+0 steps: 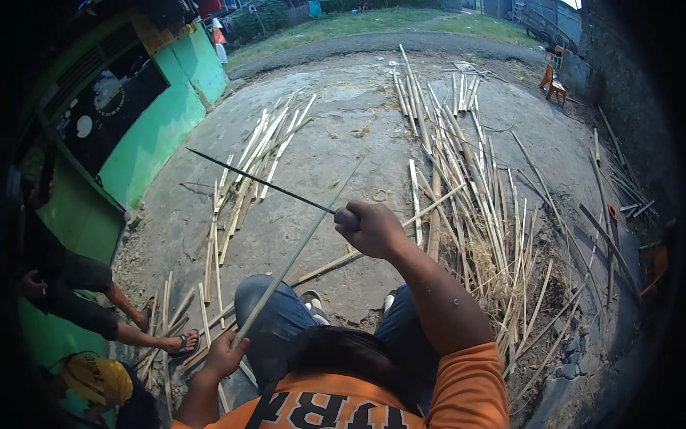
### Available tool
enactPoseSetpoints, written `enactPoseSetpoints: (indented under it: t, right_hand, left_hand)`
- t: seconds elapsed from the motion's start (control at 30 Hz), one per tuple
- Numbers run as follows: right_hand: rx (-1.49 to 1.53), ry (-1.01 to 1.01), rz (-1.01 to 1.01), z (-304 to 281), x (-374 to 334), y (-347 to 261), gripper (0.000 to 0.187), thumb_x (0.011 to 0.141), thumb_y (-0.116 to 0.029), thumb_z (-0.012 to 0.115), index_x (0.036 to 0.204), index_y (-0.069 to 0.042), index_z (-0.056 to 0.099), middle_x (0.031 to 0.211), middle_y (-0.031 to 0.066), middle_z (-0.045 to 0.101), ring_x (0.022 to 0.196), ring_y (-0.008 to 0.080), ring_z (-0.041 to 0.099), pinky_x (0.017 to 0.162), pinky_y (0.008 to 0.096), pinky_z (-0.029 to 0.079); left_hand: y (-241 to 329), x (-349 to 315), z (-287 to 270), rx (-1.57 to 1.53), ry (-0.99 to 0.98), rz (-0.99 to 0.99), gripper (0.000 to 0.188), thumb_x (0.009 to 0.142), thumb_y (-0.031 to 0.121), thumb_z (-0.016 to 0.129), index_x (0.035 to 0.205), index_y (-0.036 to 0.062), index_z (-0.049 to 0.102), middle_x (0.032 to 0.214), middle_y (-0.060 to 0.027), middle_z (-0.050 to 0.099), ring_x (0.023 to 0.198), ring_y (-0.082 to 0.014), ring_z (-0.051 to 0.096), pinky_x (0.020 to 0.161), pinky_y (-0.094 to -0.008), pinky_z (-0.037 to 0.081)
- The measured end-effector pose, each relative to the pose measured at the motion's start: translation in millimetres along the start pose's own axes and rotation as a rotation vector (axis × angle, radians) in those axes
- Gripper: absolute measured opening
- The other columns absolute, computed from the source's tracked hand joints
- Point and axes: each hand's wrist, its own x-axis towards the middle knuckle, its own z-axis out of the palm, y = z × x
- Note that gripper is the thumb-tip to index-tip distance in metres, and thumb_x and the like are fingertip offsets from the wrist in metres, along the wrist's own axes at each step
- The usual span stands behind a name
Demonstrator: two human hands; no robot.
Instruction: The person thins wood strips by scraping them with a large blade, handling the strips one at a time and turning them over to work on multiple sides.
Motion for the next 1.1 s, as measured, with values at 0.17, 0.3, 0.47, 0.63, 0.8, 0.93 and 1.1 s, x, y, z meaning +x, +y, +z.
enactPoseSetpoints:
  t: [0.17,0.3,0.47,0.63,0.8,0.93,1.1]
  right_hand:
    - [-0.028,-0.067,-0.022,9,-8,4,0.029,0.088,-0.035,0.079,0.101,-0.01,0.071,0.086,0.0191,0.073,0.085,0.0431,0.071,0.073,0.0503,0.054]
    - [-0.032,-0.071,-0.035,8,-8,9,0.029,0.089,-0.036,0.079,0.1,-0.01,0.071,0.086,0.019,0.073,0.084,0.0432,0.071,0.073,0.0504,0.054]
    - [-0.017,-0.02,0.005,-5,-11,12,0.03,0.089,-0.037,0.079,0.1,-0.01,0.071,0.087,0.0195,0.073,0.085,0.0433,0.071,0.074,0.0503,0.054]
    - [-0.002,0.029,0.058,-19,-8,26,0.03,0.09,-0.037,0.079,0.101,-0.01,0.072,0.088,0.0188,0.074,0.087,0.0422,0.072,0.075,0.0501,0.055]
    - [0.001,0.087,0.182,-37,-6,40,0.031,0.09,-0.036,0.079,0.105,-0.01,0.072,0.093,0.0188,0.075,0.09,0.0405,0.073,0.076,0.0498,0.055]
    - [0.022,0.12,0.265,-47,-7,57,0.032,0.091,-0.036,0.08,0.108,-0.01,0.072,0.1,0.0194,0.076,0.096,0.0394,0.073,0.081,0.0493,0.055]
    - [0.095,0.16,0.299,-61,-15,68,0.033,0.091,-0.036,0.079,0.108,-0.009,0.071,0.1,0.0194,0.075,0.097,0.0401,0.072,0.082,0.0494,0.055]
  left_hand:
    - [-5,3,6,-0.098,0.046,0.022,0.065,0.097,0.065,0.067,0.097,0.0,0.07,0.074,-0.0097,0.066,0.07,-0.0199,0.064,0.066,-0.0371,0.05]
    - [-6,7,9,-0.129,0.064,0.033,0.061,0.099,0.061,0.067,0.097,-0.0003,0.069,0.072,-0.0078,0.065,0.069,-0.0173,0.062,0.065,-0.0358,0.049]
    - [-3,15,10,-0.116,0.076,0.026,0.057,0.102,0.056,0.066,0.096,0.0001,0.068,0.072,-0.0062,0.064,0.069,-0.0148,0.059,0.064,-0.0349,0.047]
    - [0,32,11,-0.149,0.071,0.047,0.056,0.103,0.054,0.066,0.097,-0.0009,0.068,0.074,-0.0046,0.064,0.071,-0.0135,0.058,0.066,-0.0336,0.047]
    - [14,48,4,-0.131,0.052,0.004,0.054,0.104,0.052,0.066,0.099,-0.002,0.069,0.077,-0.0053,0.065,0.075,-0.0137,0.058,0.069,-0.0329,0.047]
    - [27,58,3,-0.053,0.064,-0.001,0.054,0.103,0.052,0.066,0.099,-0.0016,0.069,0.078,-0.0049,0.066,0.074,-0.0137,0.058,0.069,-0.0336,0.048]
    - [49,69,8,-0.05,0.069,0.008,0.052,0.103,0.051,0.067,0.098,-0.0007,0.069,0.076,-0.0035,0.065,0.071,-0.0125,0.057,0.067,-0.0335,0.048]
